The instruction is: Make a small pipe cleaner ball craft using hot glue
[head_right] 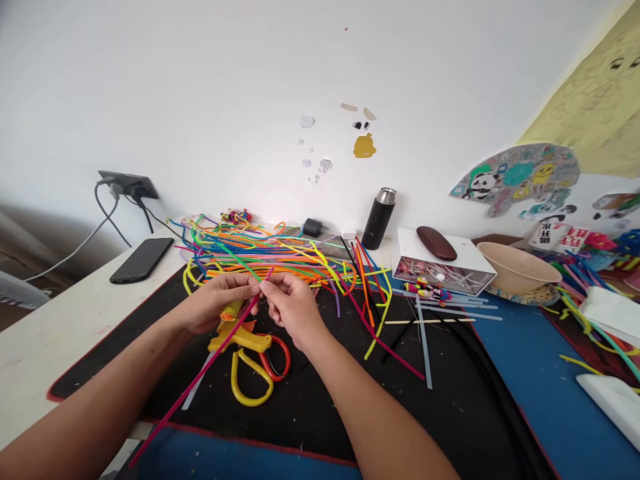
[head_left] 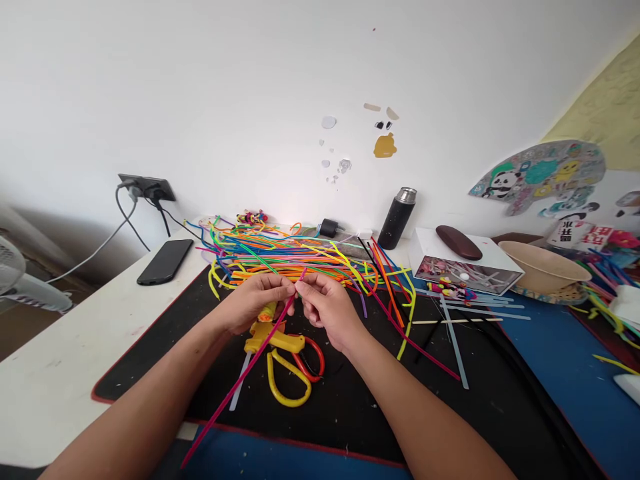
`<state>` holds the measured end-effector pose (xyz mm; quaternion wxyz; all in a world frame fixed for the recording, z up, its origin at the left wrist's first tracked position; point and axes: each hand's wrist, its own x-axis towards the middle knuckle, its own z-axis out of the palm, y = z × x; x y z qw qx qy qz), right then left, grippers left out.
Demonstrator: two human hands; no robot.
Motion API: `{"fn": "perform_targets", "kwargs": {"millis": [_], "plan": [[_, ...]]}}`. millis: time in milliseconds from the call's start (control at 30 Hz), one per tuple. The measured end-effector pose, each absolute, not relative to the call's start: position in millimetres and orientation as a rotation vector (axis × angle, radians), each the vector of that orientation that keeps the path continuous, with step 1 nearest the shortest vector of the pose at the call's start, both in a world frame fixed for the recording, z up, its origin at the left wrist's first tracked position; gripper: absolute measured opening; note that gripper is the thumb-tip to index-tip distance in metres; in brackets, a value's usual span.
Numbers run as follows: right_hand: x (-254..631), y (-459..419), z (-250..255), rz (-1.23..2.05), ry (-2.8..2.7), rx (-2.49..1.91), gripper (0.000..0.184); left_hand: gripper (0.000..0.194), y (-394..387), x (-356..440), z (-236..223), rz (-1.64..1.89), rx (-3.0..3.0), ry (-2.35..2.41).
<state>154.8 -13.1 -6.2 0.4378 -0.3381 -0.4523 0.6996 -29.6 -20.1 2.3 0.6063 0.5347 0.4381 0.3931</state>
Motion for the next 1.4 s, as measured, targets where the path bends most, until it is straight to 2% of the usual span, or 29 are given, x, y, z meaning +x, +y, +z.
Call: {"fn": "perform_targets", "kwargs": {"millis": [100,167,467,667,733,933,1067,1400], "plan": [[156,-13,-4,1.755,-1.099,-0.817,0.040,0.049,-18,-30,-1,0.996,1.212,1.001],[157,-12,-3,1.759,-1.089,-0.806,0.038,0.048,-15,-32,-4,1.079,1.120,1.008],[156,-11,-5,1.757,-1.132,-0.846,0.037,0.010,-5,-38,-1,1.193,0.511,0.952],[157,-11,-5,1.745,-1.155,-0.857,0.038,0.028,-9,-37,-6,1.213,0.728,0.971],[157,-11,-5,1.729,-1.147,-0.863,0.038,0.027,-12,-36,-7,1.153,0.922,1.007],[156,-8,-8,1.625,-1.161,-0.907,0.035,0.044,-21,-30,-3,0.860,1.428,1.106],[155,-8,-10,1.628,-1.172,-0.904,0.037,0.049,-23,-28,1,0.858,1.418,1.105],[157,-11,-5,1.753,-1.134,-0.817,0.042,0.042,-25,-23,-4,0.871,1.110,0.889]]}}
